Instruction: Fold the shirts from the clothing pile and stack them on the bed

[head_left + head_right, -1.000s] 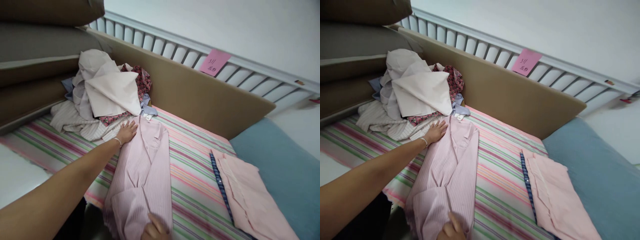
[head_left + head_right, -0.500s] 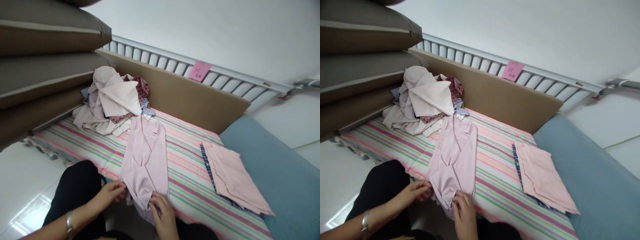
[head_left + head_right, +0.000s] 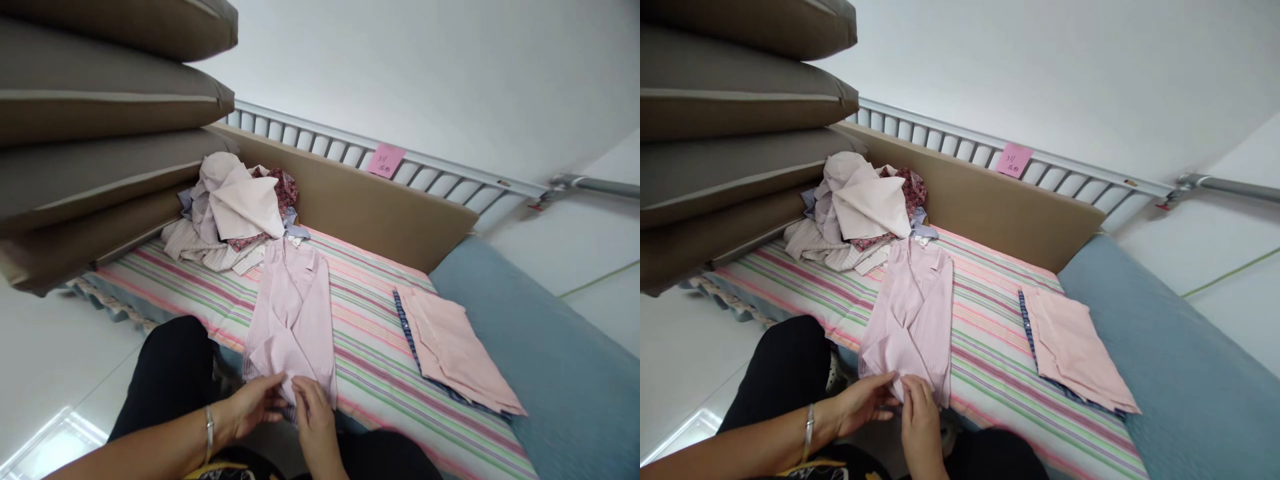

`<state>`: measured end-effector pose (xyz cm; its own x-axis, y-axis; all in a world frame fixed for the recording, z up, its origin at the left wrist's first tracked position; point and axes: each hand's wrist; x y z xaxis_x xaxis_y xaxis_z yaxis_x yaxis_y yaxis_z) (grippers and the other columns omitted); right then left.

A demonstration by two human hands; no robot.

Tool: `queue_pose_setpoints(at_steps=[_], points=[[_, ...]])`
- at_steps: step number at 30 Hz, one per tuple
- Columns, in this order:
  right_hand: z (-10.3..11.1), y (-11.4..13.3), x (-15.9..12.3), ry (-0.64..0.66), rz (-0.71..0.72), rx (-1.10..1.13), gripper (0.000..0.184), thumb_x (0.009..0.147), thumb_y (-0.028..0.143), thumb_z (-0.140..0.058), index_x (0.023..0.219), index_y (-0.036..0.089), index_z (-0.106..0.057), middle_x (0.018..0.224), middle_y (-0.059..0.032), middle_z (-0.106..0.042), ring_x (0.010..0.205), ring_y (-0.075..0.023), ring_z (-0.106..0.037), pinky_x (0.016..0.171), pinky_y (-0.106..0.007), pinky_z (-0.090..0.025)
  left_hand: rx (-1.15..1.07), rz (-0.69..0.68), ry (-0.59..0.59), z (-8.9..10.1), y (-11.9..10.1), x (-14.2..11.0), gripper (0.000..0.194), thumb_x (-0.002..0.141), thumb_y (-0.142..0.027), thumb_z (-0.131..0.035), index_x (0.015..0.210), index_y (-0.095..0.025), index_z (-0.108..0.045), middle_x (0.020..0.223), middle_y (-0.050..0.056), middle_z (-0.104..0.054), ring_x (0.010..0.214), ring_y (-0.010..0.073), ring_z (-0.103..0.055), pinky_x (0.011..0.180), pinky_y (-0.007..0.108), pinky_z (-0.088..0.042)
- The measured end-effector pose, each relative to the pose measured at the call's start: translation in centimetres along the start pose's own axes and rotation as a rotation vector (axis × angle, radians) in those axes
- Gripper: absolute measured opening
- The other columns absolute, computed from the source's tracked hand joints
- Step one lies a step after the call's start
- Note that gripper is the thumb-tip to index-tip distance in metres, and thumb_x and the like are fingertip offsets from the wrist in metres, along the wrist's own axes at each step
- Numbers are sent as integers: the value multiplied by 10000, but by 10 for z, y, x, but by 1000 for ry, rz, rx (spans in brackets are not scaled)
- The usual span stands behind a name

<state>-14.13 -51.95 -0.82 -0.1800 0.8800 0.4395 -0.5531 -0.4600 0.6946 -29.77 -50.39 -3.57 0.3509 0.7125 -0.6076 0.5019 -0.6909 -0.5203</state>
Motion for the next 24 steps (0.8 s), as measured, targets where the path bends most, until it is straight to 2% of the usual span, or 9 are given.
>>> queue_pose_setpoints(at_steps=[2, 4, 6, 9, 12, 14, 19, 24], points=[[5, 0, 2, -20, -71, 34, 226, 879, 268, -456, 985, 237, -653, 967, -57, -685, 925, -185, -640, 820, -316, -527, -19, -60, -74, 1, 0, 2, 274, 678, -214, -683, 921, -130, -586, 766, 36, -640, 693, 159, -607, 641, 275, -475], [11, -5, 6, -84, -200, 75, 229, 859, 326, -485, 954, 216, -662, 966, -75, -685, 931, -205, -632, 848, -347, -510, -69, -93, -70, 1, -3, 1, 385, 637, -75, -585, 1019, -118, -560, 814, 55, -667, 698, 173, -628, 665, 300, -492], [17, -12, 14, -156, -374, 152, 260, 819, 387, -528, 938, 196, -659, 983, -87, -686, 951, -219, -625, 887, -367, -487, -138, -90, 29, 2, -9, -2, 472, 593, -27, -510, 1059, -88, -545, 808, 75, -679, 709, 195, -649, 695, 327, -504], [18, -20, 29, -208, -632, 360, 348, 722, 439, -617, 948, 175, -633, 1013, -98, -684, 981, -232, -626, 893, -361, -484, -210, -79, 166, 2, -19, -3, 486, 554, -13, -466, 1029, -28, -566, 706, 89, -675, 653, 200, -653, 701, 328, -507], [10, -17, 49, -143, -809, 564, 408, 663, 455, -655, 949, 168, -612, 958, -94, -693, 926, -233, -653, 804, -337, -519, -262, -75, 215, 3, -26, -1, 521, 538, -11, -451, 1044, -10, -577, 667, 85, -675, 615, 187, -647, 687, 307, -504], [3, -11, 63, -79, -882, 600, 392, 664, 466, -646, 922, 173, -615, 872, -76, -698, 820, -219, -673, 709, -318, -532, -278, -72, 257, 4, -30, 0, 557, 543, -23, -451, 1086, -23, -575, 700, 86, -687, 628, 193, -652, 675, 304, -503], [-15, 0, 99, 83, -995, 534, 296, 768, 470, -538, 817, 182, -584, 672, -26, -652, 521, -146, -616, 493, -258, -474, -317, -84, 308, 6, -39, -1, 563, 561, -52, -458, 1108, -59, -589, 817, 107, -701, 732, 227, -669, 677, 311, -500], [-38, -9, 131, 201, -1103, 416, 220, 791, 379, -530, 724, 170, -545, 451, 21, -530, 327, -103, -465, 377, -221, -365, -355, -89, 361, 3, -50, -2, 503, 560, -38, -490, 1047, -32, -616, 833, 133, -697, 762, 247, -671, 719, 318, -494]])
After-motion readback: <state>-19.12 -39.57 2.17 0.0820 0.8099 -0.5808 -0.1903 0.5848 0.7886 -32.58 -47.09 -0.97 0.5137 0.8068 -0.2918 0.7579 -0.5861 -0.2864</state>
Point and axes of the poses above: each hand's wrist, its own x-axis towards the middle knuckle, its own z-axis out of the back of the hand, y = z × x
